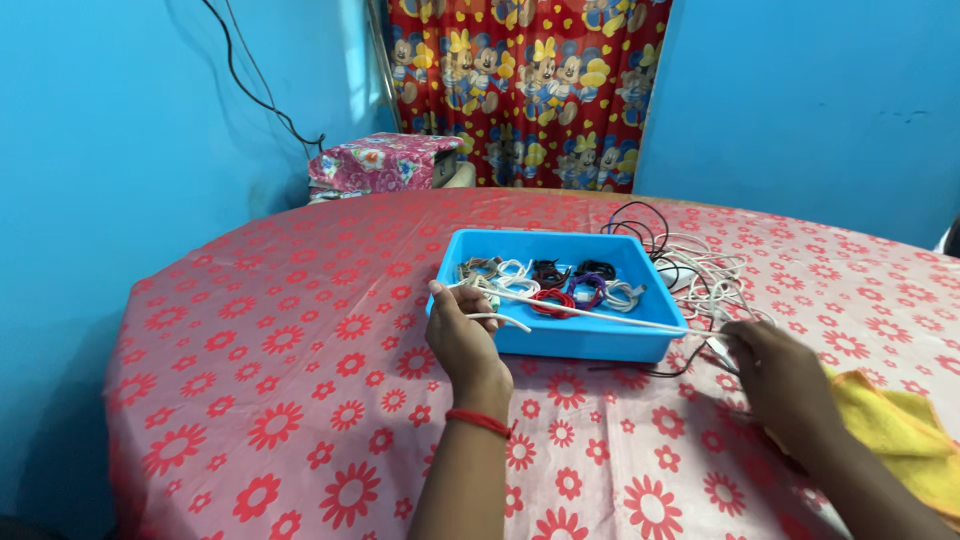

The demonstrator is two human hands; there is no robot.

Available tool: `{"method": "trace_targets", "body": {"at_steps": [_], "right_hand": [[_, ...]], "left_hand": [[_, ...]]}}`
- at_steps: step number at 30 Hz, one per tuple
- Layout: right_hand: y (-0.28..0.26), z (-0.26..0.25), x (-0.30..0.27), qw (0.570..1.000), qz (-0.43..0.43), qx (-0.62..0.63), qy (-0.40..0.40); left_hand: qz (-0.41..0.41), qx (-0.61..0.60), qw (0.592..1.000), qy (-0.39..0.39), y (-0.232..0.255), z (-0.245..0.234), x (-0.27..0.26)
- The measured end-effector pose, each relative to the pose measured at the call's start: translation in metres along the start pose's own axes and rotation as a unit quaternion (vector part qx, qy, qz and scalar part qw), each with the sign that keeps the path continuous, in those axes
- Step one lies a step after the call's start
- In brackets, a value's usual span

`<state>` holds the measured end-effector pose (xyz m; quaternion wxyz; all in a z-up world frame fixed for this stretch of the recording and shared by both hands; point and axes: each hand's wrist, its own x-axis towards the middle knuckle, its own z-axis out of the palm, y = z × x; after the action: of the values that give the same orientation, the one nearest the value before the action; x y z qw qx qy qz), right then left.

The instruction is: The person wipes and coils several colored cables one at a time using a yellow cloth, then places each coiled cable into a blue plastic tray on a round table. The person handles purple, red, and white cables in sequence.

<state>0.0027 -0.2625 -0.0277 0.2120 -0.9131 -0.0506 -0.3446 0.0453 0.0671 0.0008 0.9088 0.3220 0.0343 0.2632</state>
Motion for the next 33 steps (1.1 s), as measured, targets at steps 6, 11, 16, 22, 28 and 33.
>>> {"method": "trace_targets", "body": {"at_steps": [6, 11, 16, 22, 28, 33], "right_hand": [[0.026, -0.003, 0.0, 0.992, 0.004, -0.103, 0.071], [0.098, -0.004, -0.003, 0.983, 0.096, -0.131, 0.086], [0.099, -0.003, -0.004, 0.987, 0.082, -0.112, 0.085], [0.085, -0.014, -0.003, 0.973, 0.109, -0.17, 0.11], [0.175, -0.005, 0.013, 0.894, 0.276, -0.334, -0.117], [0.195, 0.001, 0.015, 0.856, 0.249, -0.327, -0.312]], "left_hand": [[0.101, -0.012, 0.993, 0.067, 0.008, -0.009, 0.013], [0.124, -0.107, 0.976, 0.146, 0.023, -0.045, 0.049], [0.058, -0.037, 0.995, 0.066, -0.006, -0.021, 0.034], [0.011, 0.244, 0.967, -0.067, -0.028, 0.006, -0.009], [0.026, 0.177, 0.977, -0.112, -0.027, 0.003, -0.014], [-0.053, 0.039, 0.985, -0.157, -0.033, 0.004, -0.008]]}}
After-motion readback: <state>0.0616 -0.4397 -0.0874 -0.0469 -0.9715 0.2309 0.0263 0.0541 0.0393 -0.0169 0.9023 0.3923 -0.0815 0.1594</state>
